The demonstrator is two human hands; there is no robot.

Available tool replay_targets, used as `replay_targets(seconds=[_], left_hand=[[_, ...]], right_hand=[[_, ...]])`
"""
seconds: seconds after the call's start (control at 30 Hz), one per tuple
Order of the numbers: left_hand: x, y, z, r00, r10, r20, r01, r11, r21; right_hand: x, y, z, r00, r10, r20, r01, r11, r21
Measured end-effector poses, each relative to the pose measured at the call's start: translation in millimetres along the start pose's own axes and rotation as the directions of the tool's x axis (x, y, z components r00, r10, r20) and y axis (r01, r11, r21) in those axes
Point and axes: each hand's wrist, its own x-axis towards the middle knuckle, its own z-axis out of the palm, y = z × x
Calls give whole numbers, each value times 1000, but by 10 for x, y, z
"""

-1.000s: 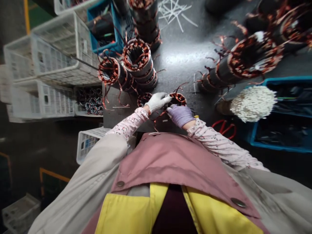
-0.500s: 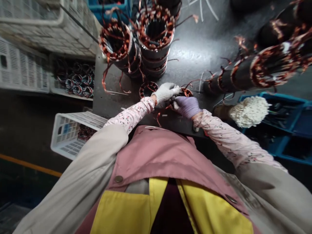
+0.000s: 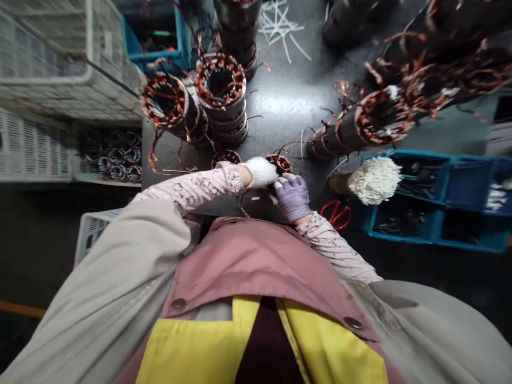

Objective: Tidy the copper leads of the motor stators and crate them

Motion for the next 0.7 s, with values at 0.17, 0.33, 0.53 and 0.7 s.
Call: replay_targets(seconds=[0.17, 0.33, 0.53, 0.7], left_hand=[[121, 157, -113, 979, -135, 150, 118, 986, 118], [87, 58, -93, 951, -271, 151, 279, 960, -33], [-129, 83, 131, 949, -227, 218, 304, 839, -452], [-569, -59, 111, 908, -356, -221, 159, 780, -605]], right_hand=[[110, -33, 112, 998, 59, 21, -61, 994, 87], [157, -98, 211, 997, 51, -53, -40, 981, 190], [209, -106, 230, 995, 57, -86, -26, 948, 318], [-58, 184, 363, 891, 248, -381, 48, 783, 620]])
